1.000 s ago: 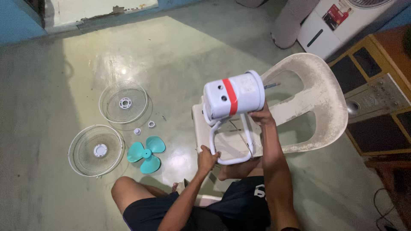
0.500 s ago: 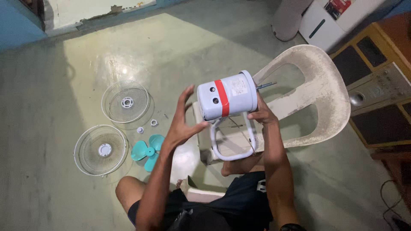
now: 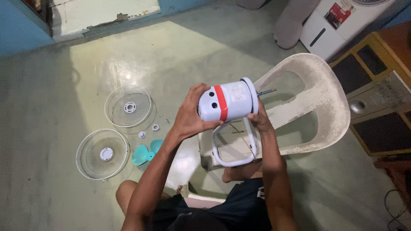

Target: The person assembles a table fan by attaching the motor housing to the stand, inserting the fan blades, and securing the front grille. The person handles the motor, blades, and grille components by hand.

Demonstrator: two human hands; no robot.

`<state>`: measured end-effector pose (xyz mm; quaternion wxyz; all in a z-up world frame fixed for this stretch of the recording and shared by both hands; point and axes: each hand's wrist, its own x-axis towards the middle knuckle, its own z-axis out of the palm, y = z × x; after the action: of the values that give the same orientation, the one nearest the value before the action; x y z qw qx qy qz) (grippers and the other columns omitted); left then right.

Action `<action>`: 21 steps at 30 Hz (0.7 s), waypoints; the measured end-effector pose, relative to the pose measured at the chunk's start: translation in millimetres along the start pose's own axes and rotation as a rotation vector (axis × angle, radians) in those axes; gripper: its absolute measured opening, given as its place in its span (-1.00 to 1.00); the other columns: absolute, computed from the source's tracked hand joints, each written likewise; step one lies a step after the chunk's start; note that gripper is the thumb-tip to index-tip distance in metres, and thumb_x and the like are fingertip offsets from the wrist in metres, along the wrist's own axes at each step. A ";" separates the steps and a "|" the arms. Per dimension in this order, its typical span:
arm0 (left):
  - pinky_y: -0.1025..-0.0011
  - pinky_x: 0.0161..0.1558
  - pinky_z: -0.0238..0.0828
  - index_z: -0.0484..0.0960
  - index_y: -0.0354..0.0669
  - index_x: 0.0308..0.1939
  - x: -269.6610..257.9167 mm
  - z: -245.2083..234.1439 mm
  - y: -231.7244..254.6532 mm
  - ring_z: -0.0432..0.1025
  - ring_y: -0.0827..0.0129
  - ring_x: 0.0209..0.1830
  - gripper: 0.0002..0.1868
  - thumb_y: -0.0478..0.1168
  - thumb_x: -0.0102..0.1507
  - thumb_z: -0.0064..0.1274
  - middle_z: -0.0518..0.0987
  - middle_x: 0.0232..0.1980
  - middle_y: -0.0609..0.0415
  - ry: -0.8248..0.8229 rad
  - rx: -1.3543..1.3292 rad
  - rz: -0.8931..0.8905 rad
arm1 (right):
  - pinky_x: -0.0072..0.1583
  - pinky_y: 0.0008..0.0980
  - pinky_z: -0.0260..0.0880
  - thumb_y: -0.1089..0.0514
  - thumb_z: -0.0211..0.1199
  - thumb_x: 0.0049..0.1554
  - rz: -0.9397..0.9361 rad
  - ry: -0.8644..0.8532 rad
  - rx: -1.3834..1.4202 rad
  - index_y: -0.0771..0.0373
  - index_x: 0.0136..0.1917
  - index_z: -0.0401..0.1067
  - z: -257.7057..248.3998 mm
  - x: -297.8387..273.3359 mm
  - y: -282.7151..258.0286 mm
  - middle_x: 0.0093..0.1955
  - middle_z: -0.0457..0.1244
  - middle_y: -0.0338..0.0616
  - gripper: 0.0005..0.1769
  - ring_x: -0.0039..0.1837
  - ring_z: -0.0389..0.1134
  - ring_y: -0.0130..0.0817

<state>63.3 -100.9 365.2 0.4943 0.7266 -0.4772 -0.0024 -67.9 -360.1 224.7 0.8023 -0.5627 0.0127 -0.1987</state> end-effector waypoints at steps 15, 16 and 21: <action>0.14 0.40 0.38 0.29 -0.18 0.44 -38.4 -14.5 -14.1 0.35 0.02 0.43 0.11 0.02 -0.08 0.55 0.33 0.41 -0.14 0.140 -0.144 -0.011 | 0.60 -0.24 0.02 -0.26 0.64 -0.24 -0.005 0.022 0.008 0.40 0.64 -0.05 -2.0 0.0 4.3 0.56 0.09 -0.06 0.44 0.59 0.09 -0.24; 0.13 0.40 0.39 0.29 -0.18 0.44 -41.7 -16.8 -15.4 0.35 0.02 0.43 0.11 0.01 -0.09 0.55 0.32 0.41 -0.14 0.139 -0.162 -0.028 | 0.60 -0.24 0.00 -0.26 0.64 -0.25 -0.003 0.027 0.007 0.39 0.64 -0.05 -1.0 -0.1 3.6 0.56 0.08 -0.05 0.45 0.59 0.08 -0.23; 0.15 0.33 0.41 0.29 -0.19 0.43 -48.5 -21.6 -14.1 0.37 0.07 0.39 0.11 -0.01 -0.11 0.56 0.36 0.37 -0.12 0.152 -0.147 -0.073 | 0.62 -0.20 -0.03 -0.31 0.64 -0.26 -0.037 -0.003 -0.048 0.32 0.69 -0.11 4.2 0.4 -1.4 0.60 0.04 -0.06 0.52 0.63 0.04 -0.22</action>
<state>56.9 -50.9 343.4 0.5806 0.7034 -0.4100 -0.0001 -66.9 -356.9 227.6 0.7847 -0.5824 0.0061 -0.2123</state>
